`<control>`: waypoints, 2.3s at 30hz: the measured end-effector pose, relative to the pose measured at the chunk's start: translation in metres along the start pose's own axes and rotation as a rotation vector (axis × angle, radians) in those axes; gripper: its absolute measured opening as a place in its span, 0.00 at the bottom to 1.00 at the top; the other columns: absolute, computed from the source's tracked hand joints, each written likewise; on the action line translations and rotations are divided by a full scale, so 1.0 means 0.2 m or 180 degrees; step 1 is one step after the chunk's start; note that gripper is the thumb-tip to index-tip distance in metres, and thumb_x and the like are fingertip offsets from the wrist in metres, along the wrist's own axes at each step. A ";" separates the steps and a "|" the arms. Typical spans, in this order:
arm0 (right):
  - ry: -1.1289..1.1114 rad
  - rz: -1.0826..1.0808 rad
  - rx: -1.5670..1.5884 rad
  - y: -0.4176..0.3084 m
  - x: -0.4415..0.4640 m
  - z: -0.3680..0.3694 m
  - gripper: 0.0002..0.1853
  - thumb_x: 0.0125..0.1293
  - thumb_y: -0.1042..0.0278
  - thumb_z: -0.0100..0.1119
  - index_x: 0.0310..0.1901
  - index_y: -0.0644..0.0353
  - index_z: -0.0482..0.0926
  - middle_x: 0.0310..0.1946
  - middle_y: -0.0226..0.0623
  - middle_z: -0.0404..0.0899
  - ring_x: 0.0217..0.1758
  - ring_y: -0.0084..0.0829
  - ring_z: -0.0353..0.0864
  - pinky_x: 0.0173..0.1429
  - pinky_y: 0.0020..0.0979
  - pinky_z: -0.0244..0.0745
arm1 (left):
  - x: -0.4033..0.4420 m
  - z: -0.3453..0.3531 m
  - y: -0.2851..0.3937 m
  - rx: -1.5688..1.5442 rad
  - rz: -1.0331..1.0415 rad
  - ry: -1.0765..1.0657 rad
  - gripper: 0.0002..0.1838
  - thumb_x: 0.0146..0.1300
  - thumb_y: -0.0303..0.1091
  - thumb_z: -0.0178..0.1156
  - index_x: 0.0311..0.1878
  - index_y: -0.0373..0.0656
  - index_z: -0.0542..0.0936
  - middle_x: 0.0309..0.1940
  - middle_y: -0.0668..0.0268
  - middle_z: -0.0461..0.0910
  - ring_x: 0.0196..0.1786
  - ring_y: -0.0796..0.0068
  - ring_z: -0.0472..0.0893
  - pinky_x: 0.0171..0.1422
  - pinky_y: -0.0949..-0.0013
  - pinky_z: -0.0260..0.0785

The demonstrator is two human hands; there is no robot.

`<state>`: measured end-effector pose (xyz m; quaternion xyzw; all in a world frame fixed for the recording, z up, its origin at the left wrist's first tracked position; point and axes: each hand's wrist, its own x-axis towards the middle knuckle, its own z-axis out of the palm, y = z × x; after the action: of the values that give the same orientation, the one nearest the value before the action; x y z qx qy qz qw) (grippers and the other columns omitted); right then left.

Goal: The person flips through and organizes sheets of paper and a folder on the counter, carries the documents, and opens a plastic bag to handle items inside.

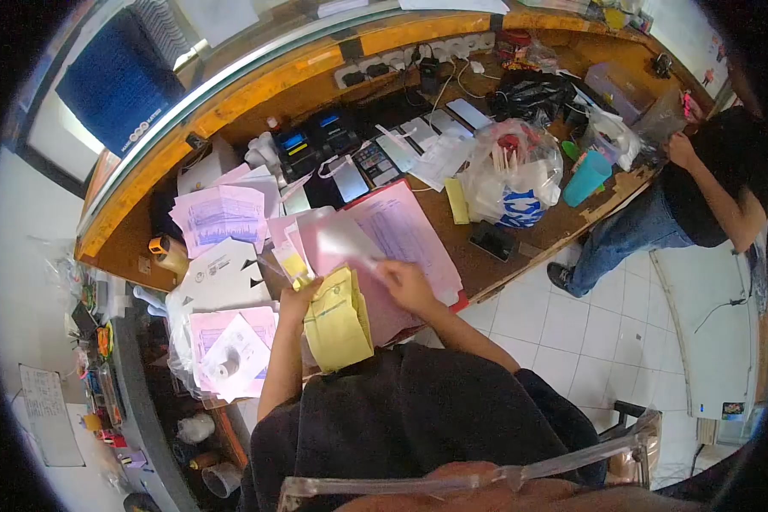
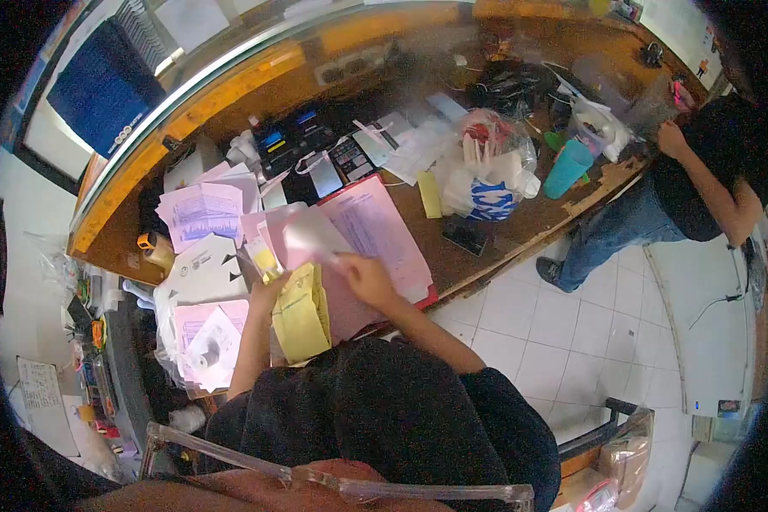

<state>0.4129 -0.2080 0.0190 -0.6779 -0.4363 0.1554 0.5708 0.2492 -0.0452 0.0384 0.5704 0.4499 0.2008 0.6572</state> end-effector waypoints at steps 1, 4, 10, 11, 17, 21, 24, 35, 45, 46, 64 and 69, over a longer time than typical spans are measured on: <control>0.0270 0.0184 -0.0074 0.05 0.00 -0.04 0.10 0.57 0.69 0.53 0.39 0.64 0.77 0.35 0.49 0.78 0.37 0.43 0.79 0.42 0.35 0.72 | -0.03 0.01 0.03 0.0078 0.0023 0.0047 0.13 0.51 0.31 0.64 0.37 0.33 0.78 0.31 0.62 0.80 0.30 0.76 0.79 0.34 0.74 0.70; 0.0980 0.0515 -0.0375 0.21 0.03 -0.26 0.10 0.58 0.69 0.53 0.37 0.65 0.77 0.29 0.47 0.78 0.31 0.37 0.79 0.37 0.32 0.71 | -0.03 0.00 0.02 0.0139 -0.0023 0.0155 0.14 0.50 0.31 0.65 0.37 0.33 0.78 0.31 0.62 0.80 0.30 0.75 0.79 0.33 0.74 0.70; 0.1360 0.0926 0.0005 0.45 -0.03 -0.44 0.11 0.60 0.69 0.52 0.40 0.67 0.77 0.28 0.45 0.79 0.30 0.31 0.78 0.37 0.29 0.70 | -0.08 0.02 0.09 0.0278 -0.0008 0.0312 0.15 0.49 0.32 0.66 0.37 0.33 0.77 0.30 0.62 0.80 0.30 0.75 0.79 0.33 0.73 0.70; 0.1459 0.1082 0.0241 0.53 -0.05 -0.44 0.12 0.60 0.68 0.52 0.41 0.67 0.77 0.29 0.45 0.80 0.31 0.31 0.79 0.37 0.29 0.71 | -0.10 0.03 0.11 0.0489 0.0002 0.0387 0.15 0.49 0.32 0.66 0.37 0.33 0.77 0.30 0.62 0.80 0.29 0.75 0.79 0.33 0.73 0.70; 0.1391 0.1284 -0.0186 0.68 -0.11 -0.52 0.15 0.61 0.68 0.52 0.45 0.70 0.74 0.38 0.48 0.78 0.39 0.32 0.78 0.44 0.29 0.70 | 0.01 -0.04 -0.05 0.0340 0.0140 0.0309 0.15 0.49 0.32 0.66 0.36 0.32 0.77 0.29 0.62 0.80 0.29 0.75 0.78 0.33 0.74 0.70; 0.1517 0.1215 -0.0145 0.69 -0.13 -0.55 0.15 0.62 0.67 0.52 0.45 0.72 0.73 0.37 0.47 0.78 0.38 0.33 0.77 0.45 0.29 0.70 | -0.02 -0.02 -0.02 0.0173 0.0137 0.0262 0.15 0.49 0.32 0.66 0.37 0.32 0.78 0.29 0.62 0.80 0.29 0.76 0.78 0.33 0.74 0.70; 0.1458 0.1263 0.0504 0.64 -0.15 -0.56 0.15 0.63 0.67 0.51 0.44 0.72 0.73 0.37 0.45 0.79 0.37 0.31 0.77 0.45 0.28 0.69 | -0.03 -0.02 -0.01 0.0276 0.0204 0.0273 0.16 0.49 0.32 0.66 0.38 0.32 0.77 0.30 0.62 0.80 0.29 0.76 0.78 0.34 0.74 0.70; 0.1484 0.1201 0.0774 0.66 -0.15 -0.56 0.13 0.63 0.68 0.52 0.43 0.69 0.75 0.33 0.37 0.79 0.34 0.23 0.75 0.40 0.25 0.69 | -0.04 -0.02 0.00 0.0316 0.0095 0.0330 0.15 0.49 0.32 0.66 0.38 0.32 0.78 0.31 0.62 0.80 0.30 0.75 0.79 0.35 0.74 0.70; 0.1201 0.1749 0.1262 0.57 -0.15 -0.55 0.16 0.60 0.65 0.57 0.44 0.68 0.74 0.33 0.38 0.79 0.35 0.28 0.77 0.41 0.28 0.71 | -0.05 -0.01 0.00 0.0319 0.0262 0.0379 0.15 0.49 0.32 0.66 0.37 0.32 0.78 0.31 0.61 0.80 0.30 0.75 0.79 0.36 0.74 0.70; 0.1207 0.1749 0.1262 0.57 -0.15 -0.54 0.16 0.60 0.65 0.57 0.44 0.68 0.74 0.33 0.38 0.79 0.35 0.28 0.77 0.41 0.28 0.71 | -0.05 -0.01 0.01 0.0363 0.0196 0.0402 0.15 0.49 0.32 0.66 0.38 0.33 0.78 0.31 0.61 0.80 0.30 0.76 0.79 0.36 0.74 0.70; 0.1036 0.0302 -0.1411 -0.29 0.02 -0.93 0.17 0.58 0.73 0.51 0.51 0.63 0.71 0.35 0.54 0.77 0.41 0.52 0.76 0.44 0.39 0.70 | 0.03 -0.16 -0.13 -0.0112 0.0045 0.0082 0.17 0.50 0.31 0.65 0.42 0.34 0.76 0.33 0.63 0.79 0.32 0.75 0.78 0.37 0.73 0.70; -0.0182 0.0431 -0.1885 0.10 0.17 -0.65 0.18 0.56 0.71 0.52 0.49 0.63 0.71 0.38 0.53 0.76 0.44 0.51 0.74 0.49 0.42 0.68 | 0.03 -0.18 -0.08 -0.0116 -0.0069 -0.0015 0.16 0.50 0.30 0.64 0.42 0.33 0.75 0.34 0.62 0.79 0.33 0.74 0.79 0.37 0.73 0.70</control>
<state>0.5325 -0.2634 0.0501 -0.8378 -0.4324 0.0781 0.3242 0.2185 -0.0247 0.0227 0.5539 0.4508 0.2005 0.6707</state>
